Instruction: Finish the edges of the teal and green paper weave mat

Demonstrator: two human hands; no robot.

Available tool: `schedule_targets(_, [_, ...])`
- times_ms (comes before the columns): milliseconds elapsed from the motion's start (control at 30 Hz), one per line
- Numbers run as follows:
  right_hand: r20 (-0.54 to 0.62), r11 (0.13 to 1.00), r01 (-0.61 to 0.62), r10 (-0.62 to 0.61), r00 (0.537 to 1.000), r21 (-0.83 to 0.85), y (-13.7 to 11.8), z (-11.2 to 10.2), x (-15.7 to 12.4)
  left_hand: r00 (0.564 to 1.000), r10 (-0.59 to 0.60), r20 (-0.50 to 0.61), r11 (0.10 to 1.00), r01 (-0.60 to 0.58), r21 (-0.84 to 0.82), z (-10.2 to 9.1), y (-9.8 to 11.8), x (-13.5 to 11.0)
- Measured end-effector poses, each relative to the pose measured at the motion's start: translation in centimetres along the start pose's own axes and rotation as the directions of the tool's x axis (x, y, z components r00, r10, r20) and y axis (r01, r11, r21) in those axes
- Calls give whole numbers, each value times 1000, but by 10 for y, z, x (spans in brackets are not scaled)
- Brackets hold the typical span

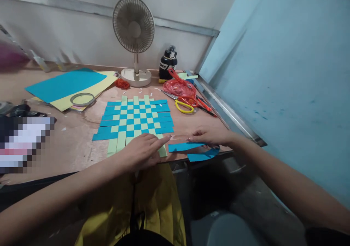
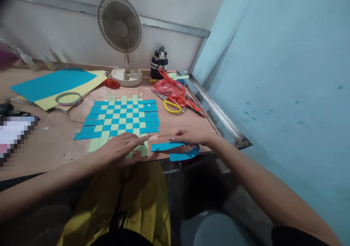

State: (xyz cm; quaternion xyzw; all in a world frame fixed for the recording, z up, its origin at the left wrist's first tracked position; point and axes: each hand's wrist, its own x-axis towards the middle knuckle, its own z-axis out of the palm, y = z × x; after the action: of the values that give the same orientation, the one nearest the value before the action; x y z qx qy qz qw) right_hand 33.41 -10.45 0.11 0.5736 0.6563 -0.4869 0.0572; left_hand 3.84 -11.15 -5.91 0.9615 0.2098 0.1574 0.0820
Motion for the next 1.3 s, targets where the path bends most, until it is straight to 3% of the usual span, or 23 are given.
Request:
schedule_targets(167, [84, 999, -11, 9, 996, 34, 10, 0, 10, 987, 159, -12, 965, -152, 214, 3, 5, 15])
schedule_targets(333, [178, 959, 2, -55, 983, 282, 22, 6, 23, 960, 187, -208, 946, -119, 301, 7, 3, 13])
schedule_targets(400, [227, 952, -12, -60, 972, 306, 24, 9, 27, 947, 143, -289, 963, -65, 263, 7, 2, 10])
schedule_targets(500, [295, 990, 25, -66, 953, 140, 23, 0, 26, 958, 23, -285, 998, -3, 70, 4, 6, 3])
schedule_targets(567, [215, 996, 90, -91, 972, 14, 24, -18, 23, 967, -75, -244, 989, 40, -144, 0, 11, -4])
schedule_targets(633, [-11, 993, 115, -114, 993, 31, 29, -44, 22, 945, -263, -195, 886, 157, -436, -5, 14, -11])
schedule_targets(667, [-160, 987, 144, -132, 978, 68, 32, -58, 23, 915, -377, -146, 770, 222, -598, -7, 14, -13])
schedule_targets(733, [-395, 980, 184, -140, 908, 76, 38, -82, 30, 820, -572, -3, 422, 291, -859, -11, 10, -18])
schedule_targets(800, [-512, 983, 177, -129, 849, 47, 43, -97, 40, 735, -668, 116, 101, 244, -964, -14, 2, -24])
schedule_targets(867, [-537, 982, 178, -116, 835, 64, 43, -101, 49, 673, -719, 175, -53, 198, -979, -15, -6, -30])
schedule_targets(933, [-450, 974, 194, -122, 885, 118, 38, -94, 54, 659, -734, 165, -20, 222, -975, -16, -11, -37])
schedule_targets(1000, [-276, 965, 193, -139, 951, 179, 26, -78, 56, 696, -714, 78, 170, 281, -945, -17, -12, -39])
schedule_targets(1067, [-145, 951, 198, -166, 975, 236, 11, -60, 56, 747, -664, -35, 371, 288, -883, -18, -10, -36])
schedule_targets(1100, [-103, 945, 204, -183, 978, 254, 2, -52, 56, 761, -645, -70, 413, 270, -870, -19, -9, -33])
schedule_targets(1133, [-65, 944, 208, -197, 978, 256, -6, -45, 56, 764, -641, -82, 400, 241, -884, -20, -9, -29])
schedule_targets(1167, [-20, 950, 201, -203, 979, 239, -12, -41, 57, 755, -653, -59, 329, 213, -920, -20, -10, -25])
schedule_targets(1233, [22, 965, 190, -197, 980, 181, -18, -41, 57, 715, -698, 37, 122, 170, -978, -21, -13, -19])
schedule_targets(1300, [-96, 969, 208, -196, 976, 135, -13, -53, 56, 672, -728, 137, -57, 139, -989, -22, -18, -19])
